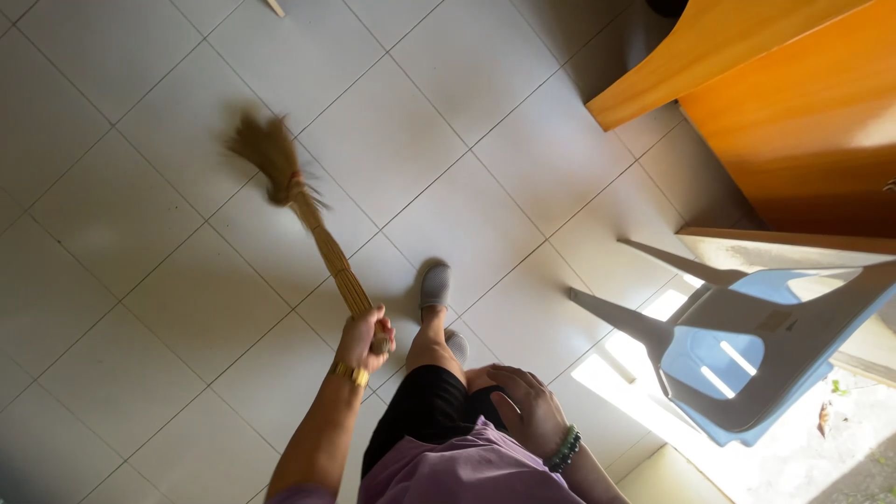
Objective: Sweeping the floor of a room using a broom.
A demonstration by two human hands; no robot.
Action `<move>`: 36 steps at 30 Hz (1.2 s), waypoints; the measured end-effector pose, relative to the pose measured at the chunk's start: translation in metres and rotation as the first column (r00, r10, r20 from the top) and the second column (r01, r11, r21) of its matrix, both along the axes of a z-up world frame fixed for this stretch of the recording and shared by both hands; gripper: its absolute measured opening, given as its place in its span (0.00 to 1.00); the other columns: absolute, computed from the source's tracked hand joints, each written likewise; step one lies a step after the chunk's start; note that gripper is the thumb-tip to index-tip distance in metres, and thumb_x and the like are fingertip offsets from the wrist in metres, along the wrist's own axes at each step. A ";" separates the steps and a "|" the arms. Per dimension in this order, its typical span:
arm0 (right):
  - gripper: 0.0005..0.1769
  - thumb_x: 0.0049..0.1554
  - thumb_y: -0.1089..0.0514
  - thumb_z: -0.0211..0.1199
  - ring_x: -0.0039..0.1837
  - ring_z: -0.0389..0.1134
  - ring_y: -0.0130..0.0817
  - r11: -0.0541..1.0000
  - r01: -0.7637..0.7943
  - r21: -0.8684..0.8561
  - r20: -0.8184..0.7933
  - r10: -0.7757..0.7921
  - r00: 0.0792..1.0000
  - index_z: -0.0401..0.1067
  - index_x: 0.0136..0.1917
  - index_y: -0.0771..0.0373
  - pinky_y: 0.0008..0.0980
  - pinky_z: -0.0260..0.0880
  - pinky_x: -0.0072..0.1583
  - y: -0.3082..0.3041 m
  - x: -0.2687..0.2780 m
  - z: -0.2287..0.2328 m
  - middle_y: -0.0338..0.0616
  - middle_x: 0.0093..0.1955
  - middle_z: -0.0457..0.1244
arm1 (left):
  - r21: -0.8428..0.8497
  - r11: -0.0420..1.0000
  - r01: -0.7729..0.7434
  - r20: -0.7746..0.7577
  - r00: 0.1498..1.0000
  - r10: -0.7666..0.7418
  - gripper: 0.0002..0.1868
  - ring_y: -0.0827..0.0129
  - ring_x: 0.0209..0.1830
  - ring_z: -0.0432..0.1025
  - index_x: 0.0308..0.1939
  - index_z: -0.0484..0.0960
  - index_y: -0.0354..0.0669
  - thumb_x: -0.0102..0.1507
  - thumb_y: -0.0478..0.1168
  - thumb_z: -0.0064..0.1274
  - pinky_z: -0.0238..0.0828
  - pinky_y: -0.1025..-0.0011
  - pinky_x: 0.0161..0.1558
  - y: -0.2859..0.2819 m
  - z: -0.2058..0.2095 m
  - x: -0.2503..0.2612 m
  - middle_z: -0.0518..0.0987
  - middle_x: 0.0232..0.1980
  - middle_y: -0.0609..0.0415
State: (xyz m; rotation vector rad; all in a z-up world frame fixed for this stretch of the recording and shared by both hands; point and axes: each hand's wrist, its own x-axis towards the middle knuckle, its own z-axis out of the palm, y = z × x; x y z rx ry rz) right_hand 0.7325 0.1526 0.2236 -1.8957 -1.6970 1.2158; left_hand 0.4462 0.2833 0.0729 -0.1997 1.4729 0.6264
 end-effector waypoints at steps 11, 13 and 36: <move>0.14 0.56 0.59 0.59 0.56 0.74 0.38 0.989 0.068 0.130 -0.109 -0.054 0.993 0.77 0.54 0.61 0.35 0.78 0.58 0.086 0.093 0.004 0.44 0.59 0.71 | -0.208 0.789 0.578 0.590 0.718 -0.370 0.06 0.71 0.13 0.66 0.48 0.71 0.42 0.68 0.36 0.49 0.65 0.78 0.16 0.017 0.110 0.113 0.75 0.26 0.51; 0.14 0.56 0.60 0.59 0.55 0.74 0.38 0.983 0.065 0.171 -0.117 -0.045 0.992 0.76 0.55 0.63 0.33 0.79 0.55 0.096 0.126 -0.002 0.46 0.59 0.71 | -0.199 0.731 0.652 0.648 0.647 -0.401 0.06 0.72 0.13 0.66 0.48 0.71 0.43 0.70 0.38 0.49 0.64 0.78 0.15 0.033 0.084 0.171 0.75 0.26 0.54; 0.19 0.52 0.59 0.64 0.54 0.77 0.35 1.000 0.006 0.020 -0.122 -0.004 0.992 0.75 0.59 0.60 0.30 0.81 0.53 0.144 0.300 -0.027 0.42 0.58 0.72 | -0.291 0.888 -0.357 0.793 0.430 0.432 0.14 0.74 0.17 0.72 0.52 0.78 0.33 0.64 0.34 0.55 0.67 0.87 0.16 0.165 -0.081 0.417 0.75 0.24 0.57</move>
